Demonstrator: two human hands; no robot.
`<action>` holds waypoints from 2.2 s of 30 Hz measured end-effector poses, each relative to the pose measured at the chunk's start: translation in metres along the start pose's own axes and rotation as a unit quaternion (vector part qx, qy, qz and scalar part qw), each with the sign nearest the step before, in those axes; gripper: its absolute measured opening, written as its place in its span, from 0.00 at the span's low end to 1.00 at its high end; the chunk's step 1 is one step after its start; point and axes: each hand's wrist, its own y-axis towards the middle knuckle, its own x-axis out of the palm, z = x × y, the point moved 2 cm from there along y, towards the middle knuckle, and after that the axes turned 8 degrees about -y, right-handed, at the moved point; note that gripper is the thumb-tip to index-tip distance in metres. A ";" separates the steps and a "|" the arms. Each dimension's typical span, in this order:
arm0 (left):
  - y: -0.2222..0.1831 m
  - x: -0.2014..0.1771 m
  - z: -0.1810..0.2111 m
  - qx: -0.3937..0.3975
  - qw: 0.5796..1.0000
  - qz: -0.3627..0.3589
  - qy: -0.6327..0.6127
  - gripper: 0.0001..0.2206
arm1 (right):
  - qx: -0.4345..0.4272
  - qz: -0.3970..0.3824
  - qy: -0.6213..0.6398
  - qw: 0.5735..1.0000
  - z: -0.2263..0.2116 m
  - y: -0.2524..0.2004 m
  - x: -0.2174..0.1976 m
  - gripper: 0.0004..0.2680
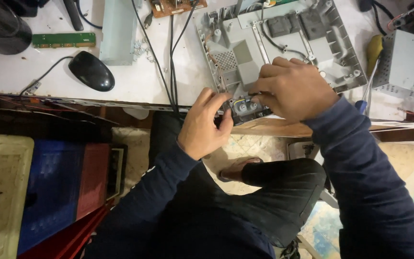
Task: Disconnecting internal wires and cables from an electronic device chassis during repair or disassembly
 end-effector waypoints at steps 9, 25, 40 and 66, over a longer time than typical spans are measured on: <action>0.001 0.000 0.005 -0.009 1.000 -0.012 -0.007 0.12 | 0.013 0.002 -0.016 1.000 -0.003 0.000 0.009 0.04; 0.026 0.004 0.007 0.011 0.996 -0.049 0.073 0.04 | 0.004 -0.072 -0.046 0.996 -0.009 0.015 0.001 0.01; 0.040 0.023 -0.021 -0.100 0.990 -0.096 0.038 0.04 | -0.040 0.039 -0.005 0.998 -0.003 0.006 0.004 0.05; 0.039 0.017 -0.003 -0.109 0.987 -0.107 0.047 0.04 | -0.075 0.063 -0.018 0.995 0.000 0.004 0.000 0.04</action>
